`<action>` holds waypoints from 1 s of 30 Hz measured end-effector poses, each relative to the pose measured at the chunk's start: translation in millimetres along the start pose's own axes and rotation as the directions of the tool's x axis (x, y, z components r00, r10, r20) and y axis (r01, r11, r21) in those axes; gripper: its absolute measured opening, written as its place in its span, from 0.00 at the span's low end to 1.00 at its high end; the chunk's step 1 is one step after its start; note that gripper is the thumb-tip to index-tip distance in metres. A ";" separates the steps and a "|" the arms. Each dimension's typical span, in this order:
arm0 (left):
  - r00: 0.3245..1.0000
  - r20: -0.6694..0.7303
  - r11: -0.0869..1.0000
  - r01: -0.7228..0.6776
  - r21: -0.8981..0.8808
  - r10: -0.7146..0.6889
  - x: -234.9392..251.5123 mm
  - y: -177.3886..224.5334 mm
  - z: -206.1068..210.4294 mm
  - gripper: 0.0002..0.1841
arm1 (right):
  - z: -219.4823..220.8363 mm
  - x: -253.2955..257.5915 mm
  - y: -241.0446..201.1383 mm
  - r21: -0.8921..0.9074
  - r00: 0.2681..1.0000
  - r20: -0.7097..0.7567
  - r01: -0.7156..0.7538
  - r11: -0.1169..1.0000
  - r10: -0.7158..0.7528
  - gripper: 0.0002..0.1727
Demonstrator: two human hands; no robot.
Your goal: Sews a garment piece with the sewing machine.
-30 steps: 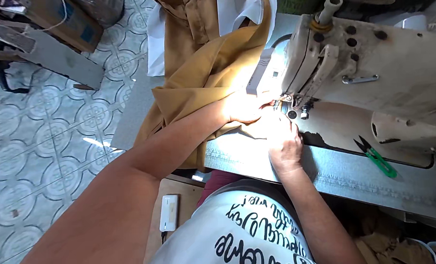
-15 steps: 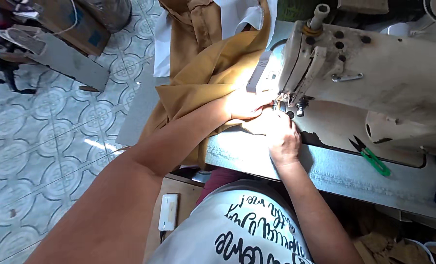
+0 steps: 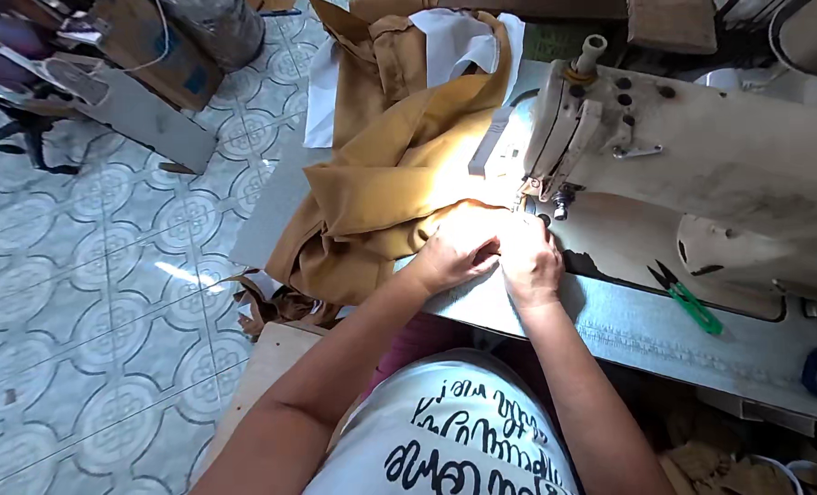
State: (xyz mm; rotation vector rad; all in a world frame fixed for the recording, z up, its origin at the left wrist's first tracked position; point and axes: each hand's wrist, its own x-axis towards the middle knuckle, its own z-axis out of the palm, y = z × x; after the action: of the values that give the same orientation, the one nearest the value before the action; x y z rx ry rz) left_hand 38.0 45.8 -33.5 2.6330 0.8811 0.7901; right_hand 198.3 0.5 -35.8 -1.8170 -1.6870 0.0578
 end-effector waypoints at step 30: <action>0.930 0.138 0.680 0.345 -0.647 -0.341 31.1 5.6 -29.4 0.04 | -13.9 -2.7 9.4 0.245 0.994 0.004 -0.105 0.964 0.107 0.10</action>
State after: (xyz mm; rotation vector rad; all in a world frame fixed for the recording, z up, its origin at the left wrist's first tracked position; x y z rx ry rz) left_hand 44.8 62.5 5.7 1.7712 0.8521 0.8004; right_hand 212.2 -7.5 -30.4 -1.7157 -1.5014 0.2905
